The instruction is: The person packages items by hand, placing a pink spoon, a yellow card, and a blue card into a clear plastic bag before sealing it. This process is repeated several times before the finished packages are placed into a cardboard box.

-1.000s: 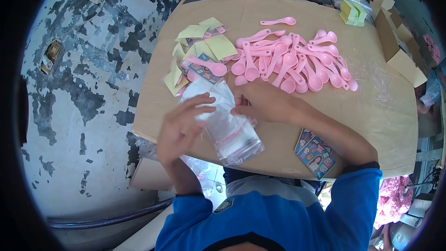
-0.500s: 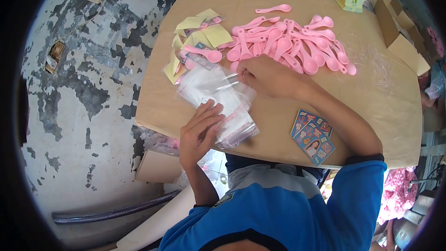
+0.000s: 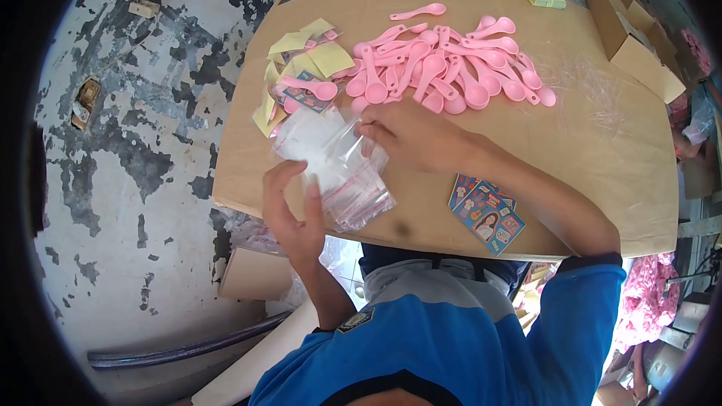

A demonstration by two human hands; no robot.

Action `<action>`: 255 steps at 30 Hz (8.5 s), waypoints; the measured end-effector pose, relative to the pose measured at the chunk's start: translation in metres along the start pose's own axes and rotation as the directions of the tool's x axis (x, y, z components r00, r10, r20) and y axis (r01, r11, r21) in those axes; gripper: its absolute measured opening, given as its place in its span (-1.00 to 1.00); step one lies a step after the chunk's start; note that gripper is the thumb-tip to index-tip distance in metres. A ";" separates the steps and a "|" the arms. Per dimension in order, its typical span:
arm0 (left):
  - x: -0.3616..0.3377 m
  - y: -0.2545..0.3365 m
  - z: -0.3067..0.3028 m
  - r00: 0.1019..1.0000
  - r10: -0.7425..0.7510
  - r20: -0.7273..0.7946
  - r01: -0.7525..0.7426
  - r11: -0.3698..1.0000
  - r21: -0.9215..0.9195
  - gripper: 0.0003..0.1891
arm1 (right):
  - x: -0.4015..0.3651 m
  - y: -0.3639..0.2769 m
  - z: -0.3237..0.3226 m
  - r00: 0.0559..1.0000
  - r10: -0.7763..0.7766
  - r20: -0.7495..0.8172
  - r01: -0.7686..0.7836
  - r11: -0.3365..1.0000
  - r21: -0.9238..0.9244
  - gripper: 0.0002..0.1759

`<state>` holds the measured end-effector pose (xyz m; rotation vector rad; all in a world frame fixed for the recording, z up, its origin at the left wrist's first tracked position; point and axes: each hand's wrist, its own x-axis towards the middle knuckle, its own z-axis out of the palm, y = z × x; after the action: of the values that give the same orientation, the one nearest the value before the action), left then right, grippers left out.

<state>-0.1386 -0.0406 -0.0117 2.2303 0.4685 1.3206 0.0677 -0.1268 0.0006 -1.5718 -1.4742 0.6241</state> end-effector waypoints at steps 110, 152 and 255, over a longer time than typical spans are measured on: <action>-0.021 0.055 0.126 0.745 -0.231 0.625 0.665 0.187 -0.723 -0.67 | -0.133 0.011 -0.047 0.939 0.310 -0.148 -0.214 0.866 0.453 -0.74; -0.021 0.043 0.082 0.990 -0.021 0.136 0.131 0.440 -0.888 -0.34 | -0.103 0.011 -0.114 0.887 0.150 -0.436 -0.270 0.936 -0.226 -0.81; 0.006 0.078 0.115 0.621 -0.195 0.759 0.553 0.796 -0.247 -0.48 | -0.107 0.010 -0.071 0.865 -0.393 -0.313 0.065 0.705 -0.706 -0.77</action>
<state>-0.0314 -0.1290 -0.0085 1.8680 0.2719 0.2286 0.1137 -0.2468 0.0063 -1.8422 -1.5803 -0.4938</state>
